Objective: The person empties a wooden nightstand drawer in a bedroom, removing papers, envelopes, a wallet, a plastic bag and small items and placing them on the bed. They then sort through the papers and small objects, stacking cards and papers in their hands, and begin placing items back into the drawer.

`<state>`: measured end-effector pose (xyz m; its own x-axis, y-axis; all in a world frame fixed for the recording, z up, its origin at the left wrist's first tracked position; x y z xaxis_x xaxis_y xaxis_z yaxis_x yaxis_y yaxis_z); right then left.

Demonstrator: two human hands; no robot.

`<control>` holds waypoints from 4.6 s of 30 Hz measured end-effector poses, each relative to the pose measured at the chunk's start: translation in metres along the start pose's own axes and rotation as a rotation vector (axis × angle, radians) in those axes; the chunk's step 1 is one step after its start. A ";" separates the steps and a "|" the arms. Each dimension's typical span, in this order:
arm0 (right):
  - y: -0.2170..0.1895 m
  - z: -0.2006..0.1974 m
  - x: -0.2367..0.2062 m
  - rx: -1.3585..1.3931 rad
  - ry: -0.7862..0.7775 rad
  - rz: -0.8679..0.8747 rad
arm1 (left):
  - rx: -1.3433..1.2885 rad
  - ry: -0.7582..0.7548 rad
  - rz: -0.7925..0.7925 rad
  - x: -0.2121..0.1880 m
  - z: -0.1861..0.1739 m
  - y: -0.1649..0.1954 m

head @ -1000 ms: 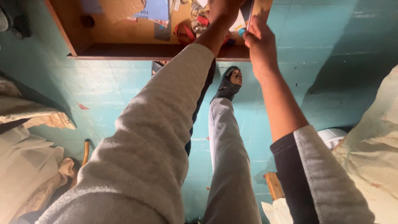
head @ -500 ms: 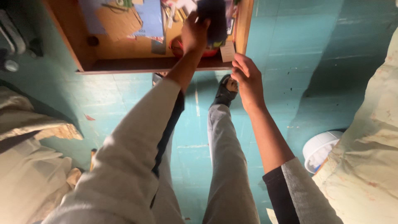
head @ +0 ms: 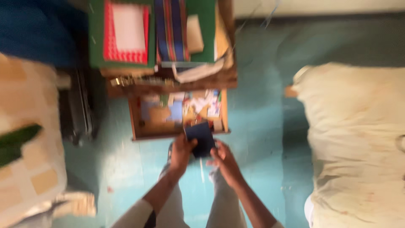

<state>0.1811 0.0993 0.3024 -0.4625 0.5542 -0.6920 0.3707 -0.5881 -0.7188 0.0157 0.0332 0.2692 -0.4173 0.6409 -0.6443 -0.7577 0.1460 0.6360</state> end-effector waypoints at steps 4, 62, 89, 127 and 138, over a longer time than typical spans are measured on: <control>-0.088 0.025 -0.091 0.028 -0.080 -0.037 | -0.018 -0.199 0.031 -0.078 0.062 0.068; -0.016 -0.596 -0.429 0.700 0.908 -0.365 | 0.654 -1.141 -0.444 -0.283 0.729 -0.358; 0.144 -0.846 -0.382 0.721 0.605 0.049 | 1.063 -1.200 -0.129 -0.261 0.790 -0.470; 0.103 -0.042 -0.036 -0.593 -0.482 0.121 | 0.428 0.014 0.275 -0.152 -0.065 -0.018; 0.034 0.153 0.159 -0.622 -0.440 -0.038 | 0.437 -0.024 0.155 0.002 -0.183 0.007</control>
<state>-0.0030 0.0767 0.1783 -0.7140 0.2050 -0.6694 0.6733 -0.0610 -0.7368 -0.0820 -0.1019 0.1946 -0.4931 0.6970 -0.5206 -0.4025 0.3476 0.8468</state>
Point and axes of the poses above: each hand's wrist, its own x-axis towards the middle knuckle, its own z-axis out of the palm, y = z × x, the point moved 9 cm from there along x, towards the middle knuckle, and after that the axes turned 15 degrees about -x, right-handed, at the moved point
